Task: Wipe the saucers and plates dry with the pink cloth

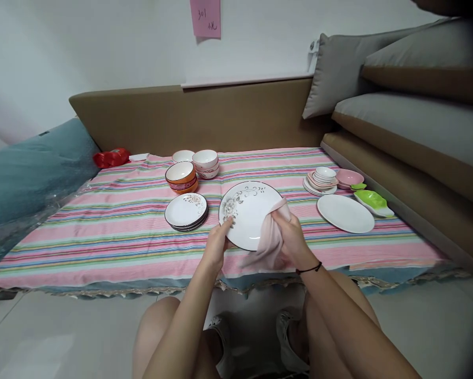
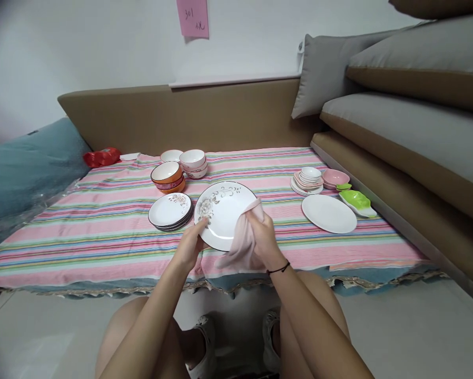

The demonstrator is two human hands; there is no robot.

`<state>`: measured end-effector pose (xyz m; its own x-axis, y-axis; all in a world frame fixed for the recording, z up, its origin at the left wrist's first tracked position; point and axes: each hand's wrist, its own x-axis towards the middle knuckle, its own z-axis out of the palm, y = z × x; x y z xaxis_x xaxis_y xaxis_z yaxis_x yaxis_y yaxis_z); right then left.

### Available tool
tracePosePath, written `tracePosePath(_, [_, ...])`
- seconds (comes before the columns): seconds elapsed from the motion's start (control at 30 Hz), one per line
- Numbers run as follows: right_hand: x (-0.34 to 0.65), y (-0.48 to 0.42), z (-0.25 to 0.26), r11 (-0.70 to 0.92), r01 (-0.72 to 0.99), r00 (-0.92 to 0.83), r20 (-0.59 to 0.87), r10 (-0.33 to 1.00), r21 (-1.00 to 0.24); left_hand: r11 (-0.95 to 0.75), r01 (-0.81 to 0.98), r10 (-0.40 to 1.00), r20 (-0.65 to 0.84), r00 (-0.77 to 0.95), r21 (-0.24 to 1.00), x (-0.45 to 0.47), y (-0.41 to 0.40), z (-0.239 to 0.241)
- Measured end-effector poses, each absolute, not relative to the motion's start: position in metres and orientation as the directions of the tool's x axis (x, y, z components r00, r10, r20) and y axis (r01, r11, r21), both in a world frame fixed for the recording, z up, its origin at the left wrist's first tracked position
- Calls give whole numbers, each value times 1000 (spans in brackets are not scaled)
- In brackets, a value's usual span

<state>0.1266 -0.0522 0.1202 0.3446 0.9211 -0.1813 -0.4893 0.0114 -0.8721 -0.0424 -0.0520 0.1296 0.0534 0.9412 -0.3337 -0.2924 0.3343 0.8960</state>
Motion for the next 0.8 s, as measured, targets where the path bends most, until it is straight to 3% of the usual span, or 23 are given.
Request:
tracePosePath(0.1, [146, -46, 120, 22, -433, 307, -125, 943, -901, 236, -98, 971, -232, 50, 967, -48, -51, 137])
tracePosePath(0.23, [152, -46, 116, -18, -304, 225, -91, 970, -953, -85, 225, 996, 78, 43, 971, -53, -50, 144])
tracePosePath(0.3, [149, -47, 114, -14, -218, 219, -63, 974, -976, -110, 314, 993, 90, 79, 943, -55, -50, 146])
tracePosePath(0.37, [146, -47, 113, 31, -109, 226, 6, 974, -994, -36, 329, 992, -5, 123, 944, -57, -50, 146])
tracePosePath(0.47, [144, -46, 114, 110, 56, 272, 121, 955, -992, 39, 294, 987, -83, 140, 955, -59, -52, 143])
tracePosePath(0.6, [141, -46, 116, 164, 106, 402, 193, 895, -981, 54, 129, 998, -52, -21, 990, -58, -52, 133])
tracePosePath(0.7, [129, -49, 114, 179, -65, 460, 130, 878, -982, 108, -133, 988, -122, -100, 985, -54, -51, 125])
tracePosePath(0.8, [109, -54, 109, 150, -342, 383, 8, 924, -928, 137, -369, 968, -204, -149, 919, -49, -51, 122])
